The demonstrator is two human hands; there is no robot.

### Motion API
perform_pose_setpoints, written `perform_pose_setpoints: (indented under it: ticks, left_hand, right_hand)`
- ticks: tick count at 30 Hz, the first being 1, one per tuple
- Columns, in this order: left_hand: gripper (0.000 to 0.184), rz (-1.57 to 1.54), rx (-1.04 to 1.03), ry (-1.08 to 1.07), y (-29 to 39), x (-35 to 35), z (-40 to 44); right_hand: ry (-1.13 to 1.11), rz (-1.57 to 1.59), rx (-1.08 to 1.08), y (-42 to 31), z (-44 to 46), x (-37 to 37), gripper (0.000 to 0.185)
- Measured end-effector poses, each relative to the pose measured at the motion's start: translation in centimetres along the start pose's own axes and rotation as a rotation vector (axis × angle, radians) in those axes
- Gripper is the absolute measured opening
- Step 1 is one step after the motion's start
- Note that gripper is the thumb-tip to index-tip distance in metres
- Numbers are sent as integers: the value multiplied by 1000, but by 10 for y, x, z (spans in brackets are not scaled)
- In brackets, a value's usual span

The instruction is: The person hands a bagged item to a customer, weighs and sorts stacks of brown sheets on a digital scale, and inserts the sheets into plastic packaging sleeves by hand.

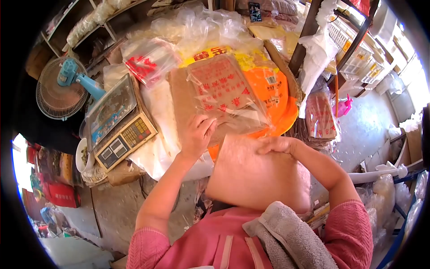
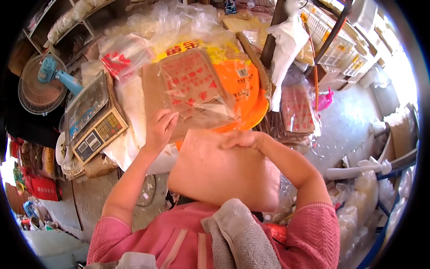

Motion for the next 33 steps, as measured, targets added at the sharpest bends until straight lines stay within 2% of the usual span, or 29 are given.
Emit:
perform_pose_setpoints:
  ticks: [4,8,12,15,19,22,25,26,28,29,30,33]
  left_hand:
    - [13,-15,5,2,-2,11,-2]
    - [13,38,-73,43,9,11,0]
    - [15,106,-140,95,24,4,4]
    - [16,121,-274,53,44,-5,4]
    - [16,84,-301,-29,46,-18,-1]
    - [26,199,-263,-193,36,-39,-15]
    - [42,229,-109,-160,41,-59,11]
    - [49,219,19,-301,34,-76,21]
    - [45,231,-58,-164,36,-90,50]
    - [44,234,-96,-96,37,-94,63]
    - [32,200,-82,-139,39,-96,75]
    - [20,111,-178,-285,45,-115,89]
  right_hand:
    - [324,153,370,-29,-26,39,37]
    - [483,397,446,-33,-44,48,35]
    - [471,411,581,-44,-36,37,36]
    - [477,539,657,-49,-26,32,35]
    - [501,534,760,-65,-18,17,36]
    - [531,456,768,-61,-8,14,37]
    - [585,284,782,-67,-5,8,41]
    - [619,182,771,-72,-7,6,42]
    - [675,-20,803,-78,-7,5,48]
    - [620,3,794,-78,-5,5,49]
    - [566,28,782,-80,-6,2,51]
    - [485,56,801,-83,-4,1,53]
Point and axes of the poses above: each hand's wrist, its own z-axis towards the middle knuckle, its own x-axis out of the back of the hand, y = z × x, the point moved 7 cm from there along z, towards the middle knuckle, and after that the axes turned 4 degrees about x, right-handed, at the moved point
